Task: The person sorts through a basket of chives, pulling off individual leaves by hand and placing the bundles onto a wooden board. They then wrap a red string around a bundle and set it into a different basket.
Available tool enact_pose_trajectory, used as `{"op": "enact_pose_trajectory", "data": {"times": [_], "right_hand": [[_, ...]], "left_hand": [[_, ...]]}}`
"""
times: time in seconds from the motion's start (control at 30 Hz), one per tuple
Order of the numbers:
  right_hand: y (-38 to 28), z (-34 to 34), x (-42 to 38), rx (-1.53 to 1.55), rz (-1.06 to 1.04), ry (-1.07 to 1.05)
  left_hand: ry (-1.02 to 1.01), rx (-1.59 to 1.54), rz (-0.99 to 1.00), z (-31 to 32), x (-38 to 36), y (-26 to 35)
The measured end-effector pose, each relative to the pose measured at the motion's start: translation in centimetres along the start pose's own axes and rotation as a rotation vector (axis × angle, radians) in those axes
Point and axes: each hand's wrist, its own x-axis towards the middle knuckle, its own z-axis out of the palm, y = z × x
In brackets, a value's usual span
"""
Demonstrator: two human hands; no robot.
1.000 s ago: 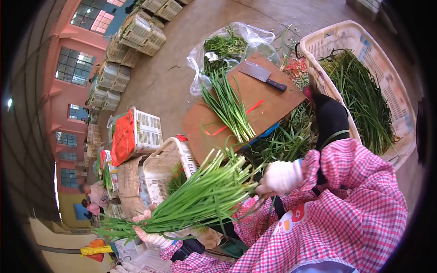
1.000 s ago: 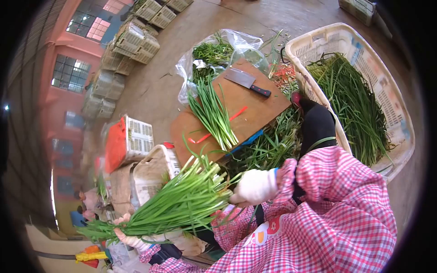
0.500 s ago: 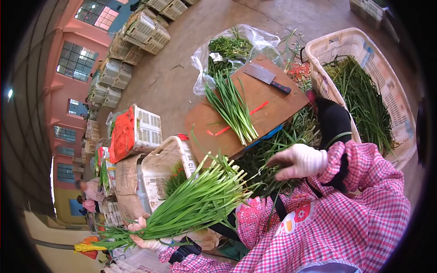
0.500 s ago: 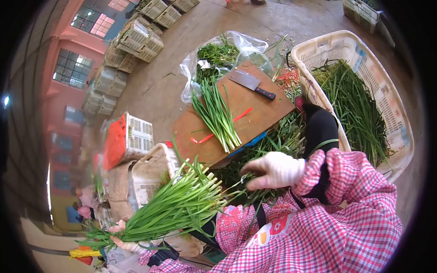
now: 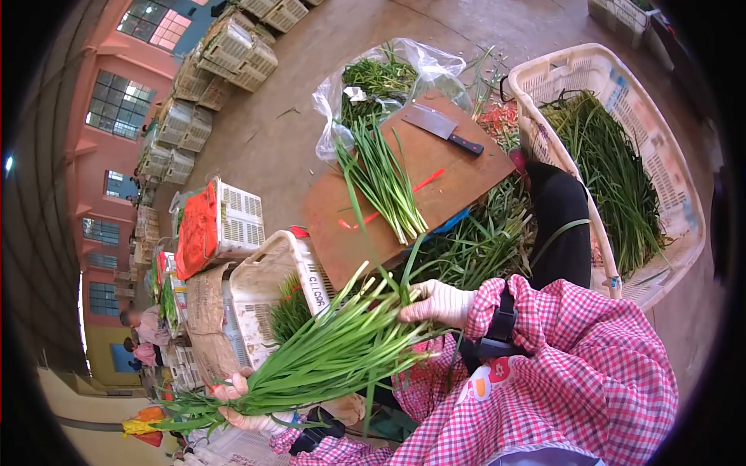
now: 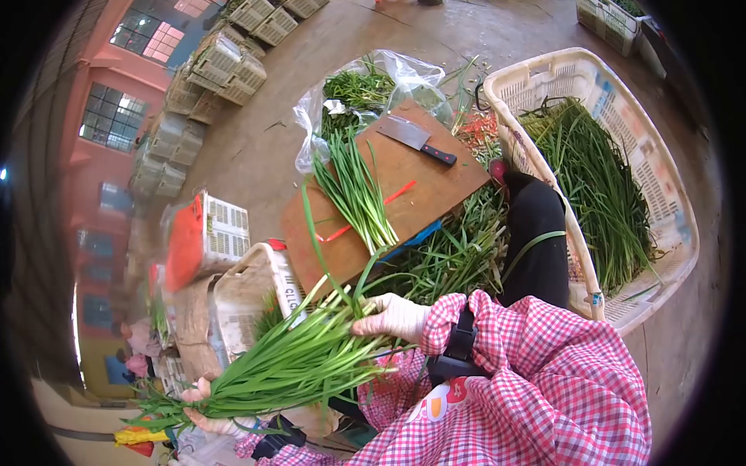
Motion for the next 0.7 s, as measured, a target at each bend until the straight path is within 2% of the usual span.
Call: {"op": "enact_pose_trajectory", "data": {"times": [0.03, 0.1, 0.13, 0.2, 0.23, 0.27, 0.3, 0.33, 0.37, 0.43, 0.47, 0.53, 0.57, 0.6, 0.67, 0.7], "right_hand": [[-0.4, -0.2, -0.8, -0.131, 0.088, -0.038], [-0.2, -0.3, -1.7, -0.215, 0.109, -0.074], [0.6, -0.8, -1.7, -0.222, 0.158, -0.075], [1.0, -1.0, -2.3, -0.051, -0.033, -0.117], [1.2, -1.9, -2.5, -0.025, -0.036, -0.18], [1.4, -2.9, -2.8, 0.002, -0.042, -0.24], [-1.1, -2.5, -3.9, -0.089, -0.026, -0.249], [-0.6, -3.7, -4.2, -0.094, -0.055, -0.268], [-1.0, -4.2, -4.6, -0.147, -0.048, -0.311], [-3.4, -4.7, -5.6, -0.275, -0.001, -0.34], [-4.1, -5.5, -6.4, -0.262, 0.025, -0.266], [-5.5, -8.5, -8.0, -0.215, -0.01, -0.149], [-6.5, -9.8, -8.8, -0.258, -0.025, -0.147], [-7.7, -10.8, -9.8, -0.297, -0.039, -0.145], [-9.8, -11.9, -11.2, -0.654, 0.104, -0.128], [-10.6, -11.7, -11.2, -0.787, 0.159, -0.126]], "left_hand": [[0.0, 0.003, -0.005, 0.0, -0.1, 0.1], [0.449, -0.355, -0.183, 4.9, -0.1, 0.6], [0.452, -0.35, -0.188, 4.1, 0.2, 0.5], [-0.349, -0.045, -0.234, 2.9, 1.0, 0.2], [-0.255, -0.189, -0.33, 2.3, 0.5, 0.3], [-0.254, -0.19, -0.332, 1.3, 0.4, -0.1], [-0.043, -0.482, -0.253, -0.1, 0.4, -0.7], [0.173, -0.766, -0.167, -1.4, 0.6, -1.0], [0.174, -0.764, -0.172, -1.3, 1.0, -1.0], [-0.266, -0.044, -0.187, -1.0, 1.5, -0.6], [-0.263, -0.042, -0.186, -1.0, 1.3, -0.2], [-0.062, -0.346, -0.32, -0.7, 1.1, 0.6], [0.039, -0.498, -0.388, -0.7, 1.1, 0.8], [0.041, -0.495, -0.389, -1.0, 1.0, 0.4], [0.095, -0.3, -0.048, -2.4, 0.7, 0.1], [0.134, -0.208, 0.0, -0.5, 0.5, 0.0]]}}
